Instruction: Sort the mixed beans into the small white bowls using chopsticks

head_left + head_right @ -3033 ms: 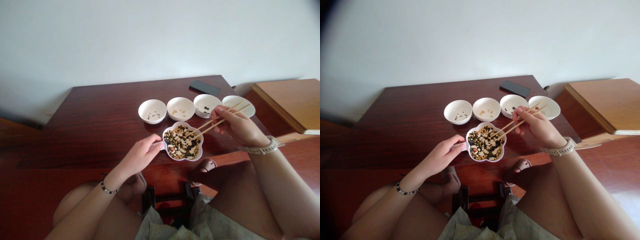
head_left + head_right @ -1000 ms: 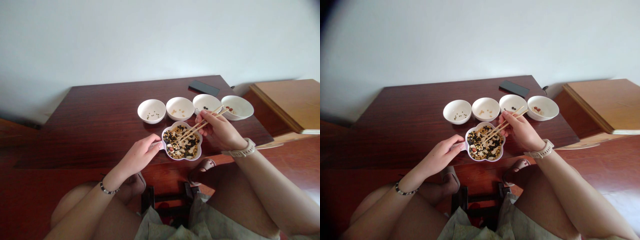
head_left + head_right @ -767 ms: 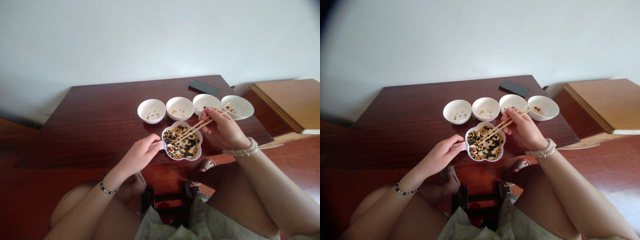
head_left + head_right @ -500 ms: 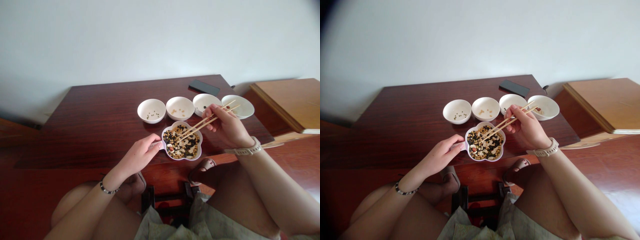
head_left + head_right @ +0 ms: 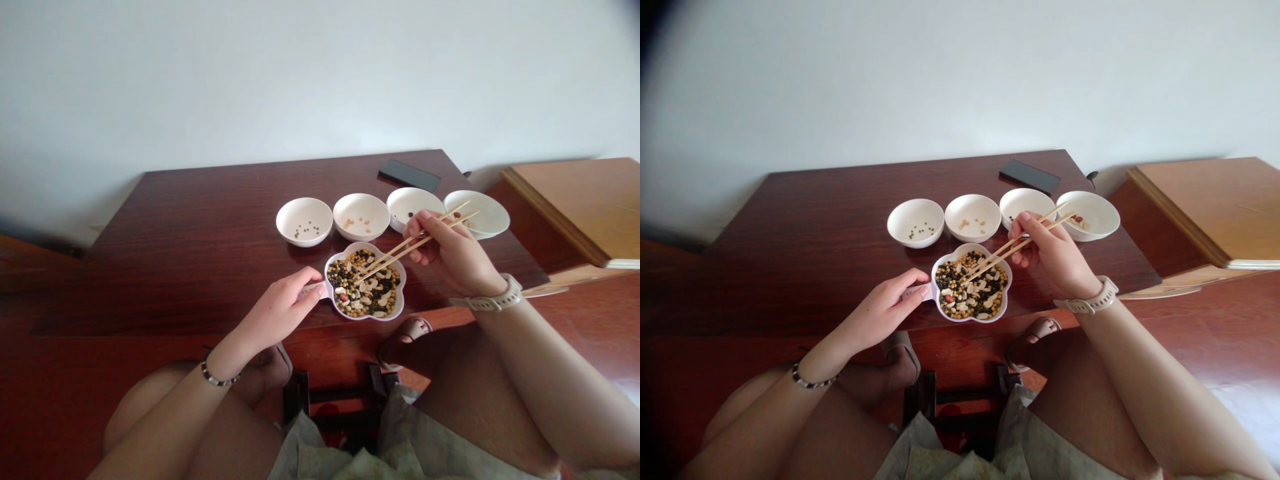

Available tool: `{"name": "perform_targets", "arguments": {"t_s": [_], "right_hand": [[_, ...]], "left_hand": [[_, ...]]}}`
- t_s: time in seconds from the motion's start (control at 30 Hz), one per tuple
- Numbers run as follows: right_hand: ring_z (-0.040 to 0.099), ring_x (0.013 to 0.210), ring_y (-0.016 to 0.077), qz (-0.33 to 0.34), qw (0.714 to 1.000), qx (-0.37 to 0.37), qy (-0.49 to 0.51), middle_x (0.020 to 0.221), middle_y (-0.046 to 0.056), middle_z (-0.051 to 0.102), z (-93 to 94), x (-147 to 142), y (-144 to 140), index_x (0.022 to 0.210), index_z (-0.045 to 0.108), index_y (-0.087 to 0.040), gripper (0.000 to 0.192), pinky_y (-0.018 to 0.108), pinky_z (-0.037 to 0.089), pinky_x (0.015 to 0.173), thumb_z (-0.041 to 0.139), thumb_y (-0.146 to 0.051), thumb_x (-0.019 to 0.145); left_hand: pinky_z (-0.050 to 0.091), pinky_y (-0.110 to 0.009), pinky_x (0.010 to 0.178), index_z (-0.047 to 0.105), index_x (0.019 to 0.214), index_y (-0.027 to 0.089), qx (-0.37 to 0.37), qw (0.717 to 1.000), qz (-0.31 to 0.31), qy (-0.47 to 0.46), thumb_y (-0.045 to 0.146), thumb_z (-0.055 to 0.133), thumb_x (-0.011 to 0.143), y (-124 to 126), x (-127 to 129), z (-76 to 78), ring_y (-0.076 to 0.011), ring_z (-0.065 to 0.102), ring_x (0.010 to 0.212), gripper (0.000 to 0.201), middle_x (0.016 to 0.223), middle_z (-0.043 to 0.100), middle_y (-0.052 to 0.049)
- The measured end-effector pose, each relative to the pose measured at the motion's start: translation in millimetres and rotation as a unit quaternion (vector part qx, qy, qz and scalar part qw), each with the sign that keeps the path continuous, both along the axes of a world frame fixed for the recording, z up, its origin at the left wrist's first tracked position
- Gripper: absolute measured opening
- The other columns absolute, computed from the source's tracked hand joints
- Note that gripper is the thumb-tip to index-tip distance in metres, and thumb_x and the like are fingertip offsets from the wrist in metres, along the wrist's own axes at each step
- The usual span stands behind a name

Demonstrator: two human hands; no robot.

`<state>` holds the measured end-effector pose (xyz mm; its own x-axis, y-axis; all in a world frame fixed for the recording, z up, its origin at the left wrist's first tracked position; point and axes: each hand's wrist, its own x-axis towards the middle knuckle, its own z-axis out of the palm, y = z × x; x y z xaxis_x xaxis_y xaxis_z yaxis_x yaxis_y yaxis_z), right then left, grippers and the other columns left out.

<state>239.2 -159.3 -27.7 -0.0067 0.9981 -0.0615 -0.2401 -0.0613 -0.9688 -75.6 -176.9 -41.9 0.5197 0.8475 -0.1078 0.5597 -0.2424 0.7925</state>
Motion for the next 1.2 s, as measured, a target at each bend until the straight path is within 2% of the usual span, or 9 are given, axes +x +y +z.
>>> {"name": "perform_targets", "arguments": {"t_s": [0.5, 0.93, 1.2], "right_hand": [[0.055, 0.056, 0.0075, -0.008, 0.999, 0.016, -0.032, 0.076, 0.001, 0.058, -3.0, 6, 2, 0.08, 0.067, -0.017, 0.035, 0.018, 0.043, 0.045, 0.068, -0.045, 0.102], [0.05, 0.057, 0.008, 0.006, 0.999, 0.003, 0.035, 0.075, 0.001, 0.054, 1.4, 8, 4, 0.078, 0.064, -0.019, 0.034, 0.021, 0.04, 0.045, 0.075, -0.045, 0.097], [0.048, 0.053, 0.0064, 0.001, 0.999, 0.017, 0.047, 0.074, 0.0, 0.055, 7.7, 1, 6, 0.079, 0.063, -0.019, 0.034, 0.019, 0.042, 0.045, 0.074, -0.045, 0.098]], "left_hand": [[0.05, -0.031, 0.085, 0.068, 0.114, 0.024, -0.004, 1.0, 0.0, 0.0, 0.045, 0.051, 0.111, -1, 0, 1.3, -0.0209, 0.071, 0.098, 0.028, 0.115, 0.079, -0.003], [0.05, -0.029, 0.082, 0.068, 0.113, 0.023, 0.0, 1.0, 0.002, 0.0, 0.047, 0.051, 0.11, -1, 1, 1.7, -0.0206, 0.071, 0.094, 0.029, 0.112, 0.079, -0.004], [0.042, -0.028, 0.072, 0.066, 0.098, 0.021, 0.008, 1.0, -0.005, 0.018, 0.046, 0.048, 0.111, -1, 2, 1.8, -0.0163, 0.062, 0.079, 0.034, 0.09, 0.072, 0.0]]}}
